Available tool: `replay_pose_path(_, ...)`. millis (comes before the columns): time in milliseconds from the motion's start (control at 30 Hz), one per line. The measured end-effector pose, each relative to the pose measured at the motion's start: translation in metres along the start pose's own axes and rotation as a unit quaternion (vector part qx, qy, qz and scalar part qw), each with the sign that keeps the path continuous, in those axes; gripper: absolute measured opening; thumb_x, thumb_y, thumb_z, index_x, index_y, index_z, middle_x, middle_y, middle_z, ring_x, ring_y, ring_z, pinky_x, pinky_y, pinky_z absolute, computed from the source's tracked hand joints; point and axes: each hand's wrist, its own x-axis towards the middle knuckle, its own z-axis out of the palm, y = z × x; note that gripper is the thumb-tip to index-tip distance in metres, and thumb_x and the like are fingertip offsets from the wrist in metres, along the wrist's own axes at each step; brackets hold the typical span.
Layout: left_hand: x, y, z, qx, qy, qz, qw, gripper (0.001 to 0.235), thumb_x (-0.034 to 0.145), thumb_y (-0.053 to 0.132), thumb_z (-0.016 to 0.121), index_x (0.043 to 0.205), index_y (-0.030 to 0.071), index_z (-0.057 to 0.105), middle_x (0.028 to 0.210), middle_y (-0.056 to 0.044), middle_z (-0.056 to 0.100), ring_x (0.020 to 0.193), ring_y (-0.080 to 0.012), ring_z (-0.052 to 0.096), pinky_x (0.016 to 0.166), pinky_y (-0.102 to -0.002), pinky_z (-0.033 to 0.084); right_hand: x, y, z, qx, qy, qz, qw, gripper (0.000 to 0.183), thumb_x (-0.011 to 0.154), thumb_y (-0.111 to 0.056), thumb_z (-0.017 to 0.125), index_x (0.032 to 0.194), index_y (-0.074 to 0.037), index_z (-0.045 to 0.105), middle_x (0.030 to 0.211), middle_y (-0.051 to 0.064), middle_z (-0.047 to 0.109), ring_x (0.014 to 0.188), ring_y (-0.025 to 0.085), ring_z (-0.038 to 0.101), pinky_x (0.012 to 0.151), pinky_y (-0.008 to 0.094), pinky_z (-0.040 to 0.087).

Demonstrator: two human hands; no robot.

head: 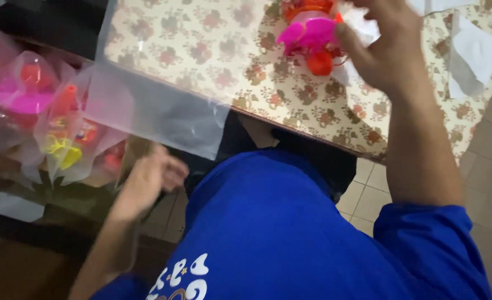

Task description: Assembling small decorative lanterns by attaching plastic handles and packaging them into individual plastic bags.

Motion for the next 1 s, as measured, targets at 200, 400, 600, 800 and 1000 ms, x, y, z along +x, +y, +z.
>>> replay_pose_path(200, -0.019, 0.093, -0.02, 0.081, 0.093, 0.474, 0.872, 0.013, 0.095, 0.005, 0.064, 0.099, -0.002, 0.074, 0.089, -0.012, 0.078, 0.07, -0.0142, 0.072, 0.058, -0.023, 0.059, -0.015, 0.002, 0.012, 0.026, 0.053, -0.033, 0.998, 0.03, 0.11, 0.0, 0.088, 0.13, 0.013, 0.069, 0.126, 0.028, 0.067, 0.116, 0.043, 0.065, 0.094, 0.05, 0.054)
replay_pose_path(400, 0.073, 0.211, -0.019, 0.051, 0.099, 0.409, 0.906, 0.047, 0.107, 0.044, 0.041, 0.126, 0.005, 0.057, 0.108, -0.01, 0.067, 0.084, -0.0178, 0.067, 0.065, -0.025, 0.057, -0.021, 0.01, 0.026, 0.023, 0.11, -0.047, 0.993, 0.008, 0.107, 0.015, 0.072, 0.112, 0.009, 0.071, 0.103, 0.021, 0.072, 0.092, 0.035, 0.068, 0.075, 0.043, 0.052)
replay_pose_path(600, 0.115, 0.269, 0.014, 0.075, 0.078, 0.271, 0.956, 0.064, 0.09, 0.067, 0.04, 0.124, 0.018, 0.064, 0.105, -0.001, 0.074, 0.09, -0.0159, 0.072, 0.076, -0.033, 0.057, -0.022, 0.013, 0.033, 0.073, 0.112, -0.057, 0.989, 0.013, 0.102, 0.022, 0.066, 0.112, 0.015, 0.07, 0.107, 0.029, 0.07, 0.093, 0.041, 0.07, 0.078, 0.045, 0.06)
replay_pose_path(800, 0.139, 0.279, 0.023, 0.038, 0.037, 0.346, 0.937, 0.042, 0.08, 0.065, 0.073, 0.102, 0.03, 0.072, 0.105, 0.011, 0.076, 0.097, -0.0059, 0.071, 0.081, -0.024, 0.052, -0.018, 0.006, 0.028, 0.044, 0.145, -0.116, 0.982, 0.009, 0.109, 0.009, 0.065, 0.111, 0.01, 0.073, 0.109, 0.025, 0.073, 0.093, 0.041, 0.071, 0.076, 0.046, 0.059)
replay_pose_path(1000, 0.095, 0.288, 0.007, 0.189, 0.051, 0.272, 0.942, 0.05, 0.094, 0.068, 0.06, 0.116, 0.025, 0.071, 0.103, 0.003, 0.074, 0.08, -0.0146, 0.066, 0.066, -0.035, 0.048, -0.019, 0.004, 0.011, 0.108, 0.183, -0.107, 0.971, 0.016, 0.098, 0.021, 0.061, 0.109, 0.015, 0.07, 0.102, 0.028, 0.073, 0.089, 0.04, 0.072, 0.079, 0.046, 0.059)
